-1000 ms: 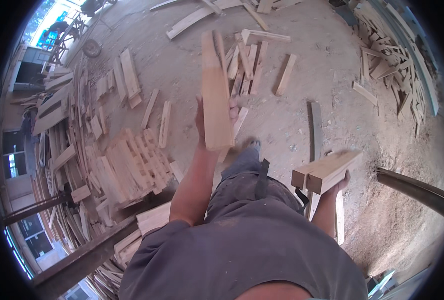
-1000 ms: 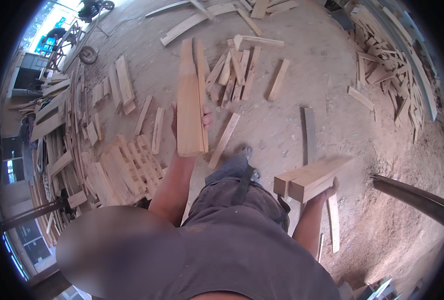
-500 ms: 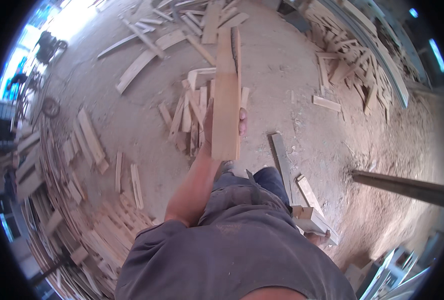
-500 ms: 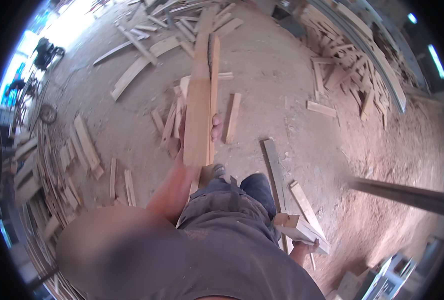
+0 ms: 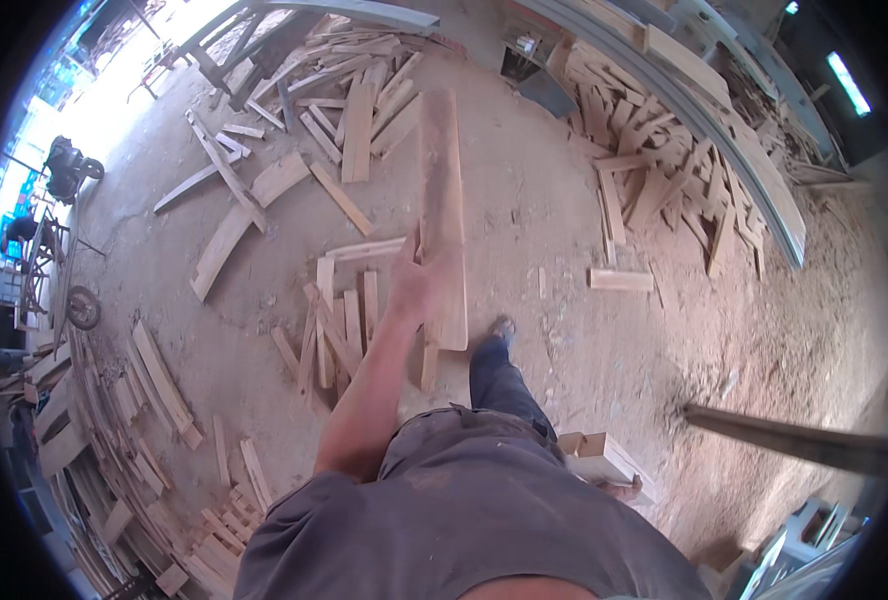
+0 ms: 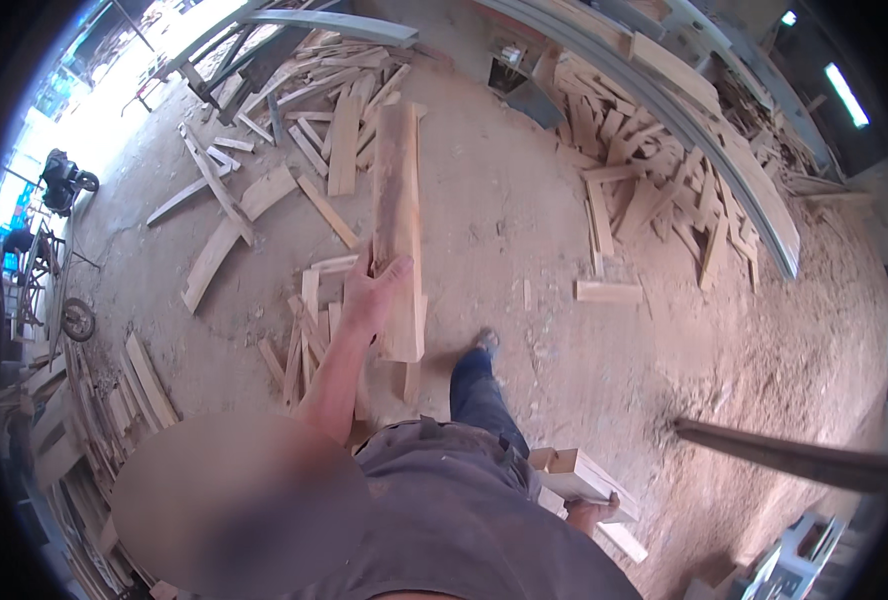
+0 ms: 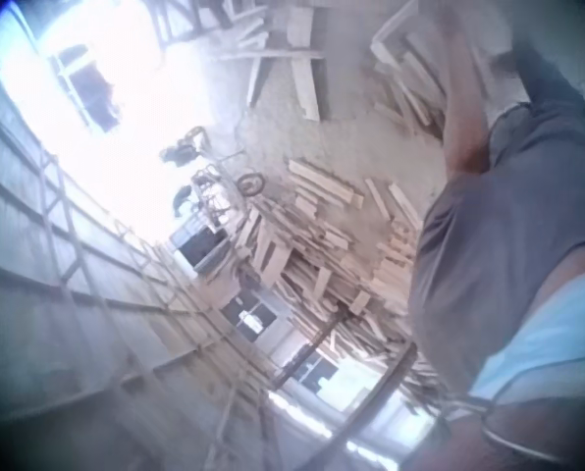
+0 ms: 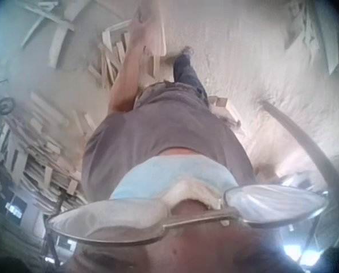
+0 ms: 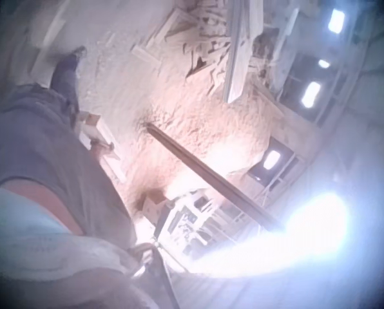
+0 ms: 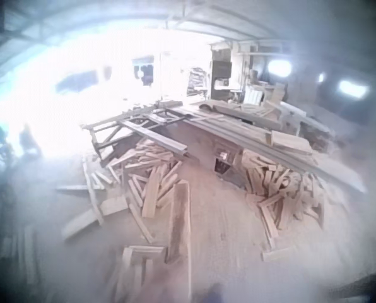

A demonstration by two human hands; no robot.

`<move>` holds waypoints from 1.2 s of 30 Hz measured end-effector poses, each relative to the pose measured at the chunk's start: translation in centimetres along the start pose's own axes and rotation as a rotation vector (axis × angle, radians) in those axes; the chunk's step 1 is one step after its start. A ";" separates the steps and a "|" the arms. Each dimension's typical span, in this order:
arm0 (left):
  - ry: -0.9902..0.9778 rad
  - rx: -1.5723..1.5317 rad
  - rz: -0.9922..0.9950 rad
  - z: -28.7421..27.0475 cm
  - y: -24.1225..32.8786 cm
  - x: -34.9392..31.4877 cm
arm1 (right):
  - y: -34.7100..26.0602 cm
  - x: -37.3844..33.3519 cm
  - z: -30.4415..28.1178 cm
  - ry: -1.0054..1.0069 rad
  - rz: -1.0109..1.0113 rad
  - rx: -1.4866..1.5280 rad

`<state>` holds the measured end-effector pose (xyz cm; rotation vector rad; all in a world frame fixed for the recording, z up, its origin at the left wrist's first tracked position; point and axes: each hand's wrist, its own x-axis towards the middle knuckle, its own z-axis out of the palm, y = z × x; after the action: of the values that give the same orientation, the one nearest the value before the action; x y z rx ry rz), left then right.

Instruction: The person measures a wooden plank with a tape measure, then picks up and stacks multiple planks on the floor. They repeatedly pick up planks and place them onto a metal conveyor or sorting table, organizing them into a pile.

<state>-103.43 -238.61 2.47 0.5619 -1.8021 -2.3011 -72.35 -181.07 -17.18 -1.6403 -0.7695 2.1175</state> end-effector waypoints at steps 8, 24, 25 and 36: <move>0.088 0.133 0.001 11.1 0.7 18.9 | -4.2 4.9 38.7 -0.188 -0.112 0.104; -0.097 0.050 -0.118 28.4 6.5 64.8 | -3.7 1.8 99.7 -0.647 -0.631 -0.687; -0.093 0.003 -0.095 29.6 7.1 67.4 | -2.8 1.3 103.0 -0.659 -0.651 -0.734; -0.074 0.131 -0.012 39.7 8.9 93.7 | 0.8 5.2 142.2 -0.553 -1.169 -1.511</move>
<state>-205.61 -238.43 1.14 0.5133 -2.0002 -2.2518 -210.53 -207.41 4.09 -0.3690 -2.9279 0.8695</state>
